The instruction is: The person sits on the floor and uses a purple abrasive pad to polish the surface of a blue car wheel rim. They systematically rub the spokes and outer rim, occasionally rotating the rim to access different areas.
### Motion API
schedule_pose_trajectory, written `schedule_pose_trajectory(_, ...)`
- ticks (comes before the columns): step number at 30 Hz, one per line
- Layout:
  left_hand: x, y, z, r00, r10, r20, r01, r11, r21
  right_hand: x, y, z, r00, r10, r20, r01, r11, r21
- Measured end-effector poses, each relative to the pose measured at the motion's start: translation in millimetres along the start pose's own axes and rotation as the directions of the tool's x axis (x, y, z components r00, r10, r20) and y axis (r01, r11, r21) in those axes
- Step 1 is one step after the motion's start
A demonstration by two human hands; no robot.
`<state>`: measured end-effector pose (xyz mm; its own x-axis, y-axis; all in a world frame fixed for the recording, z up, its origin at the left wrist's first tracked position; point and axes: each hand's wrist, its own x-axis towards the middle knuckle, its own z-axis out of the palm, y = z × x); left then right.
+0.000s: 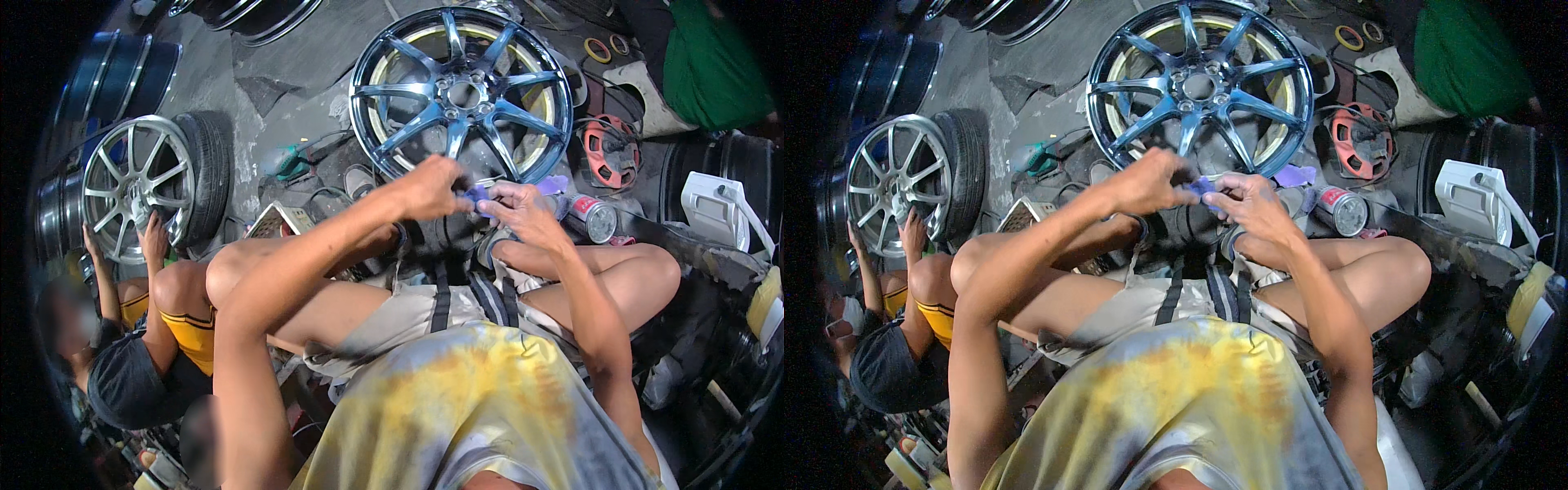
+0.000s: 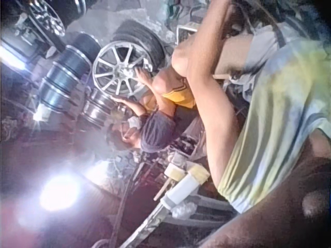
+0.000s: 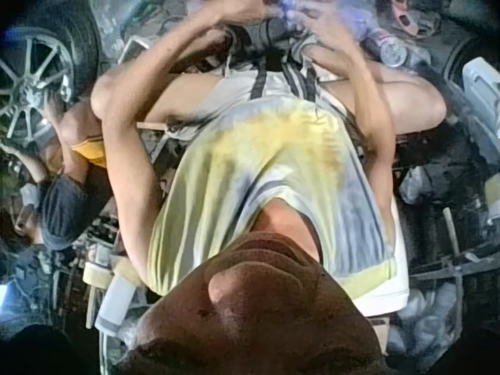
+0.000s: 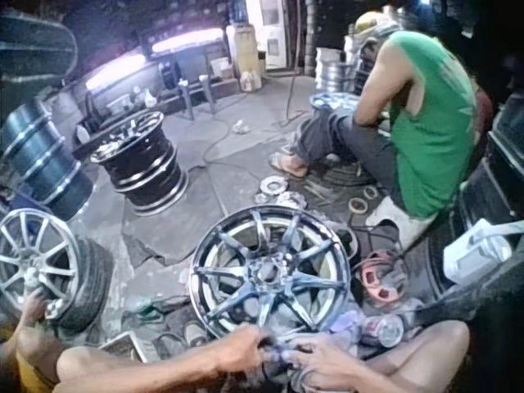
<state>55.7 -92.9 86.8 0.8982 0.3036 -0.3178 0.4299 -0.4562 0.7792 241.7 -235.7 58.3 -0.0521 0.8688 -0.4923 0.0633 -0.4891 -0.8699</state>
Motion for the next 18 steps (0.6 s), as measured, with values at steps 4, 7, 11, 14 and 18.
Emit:
schedule_pose_trajectory(4,-11,1,17,0.993,-0.098,-0.072,0.098,0.995,0.001,4,14,7,0.998,-0.001,0.056,0.000,1.000,0.009)
schedule_pose_trajectory(7,-14,-1,14,0.988,-0.124,-0.089,0.122,0.992,-0.018,5,12,4,0.997,-0.028,0.069,0.033,0.997,-0.067)
schedule_pose_trajectory(11,-11,-6,25,0.993,-0.085,-0.084,0.095,0.988,0.126,7,17,8,0.996,-0.083,0.016,0.084,0.992,-0.091)
schedule_pose_trajectory(14,-12,-7,11,0.983,-0.185,-0.016,0.184,0.965,0.184,7,17,-1,0.981,-0.179,-0.080,0.175,0.983,-0.059)
schedule_pose_trajectory(18,-26,-57,-42,0.953,-0.299,-0.043,0.299,0.913,0.276,16,35,-83,0.751,-0.267,-0.604,0.169,0.962,-0.215)
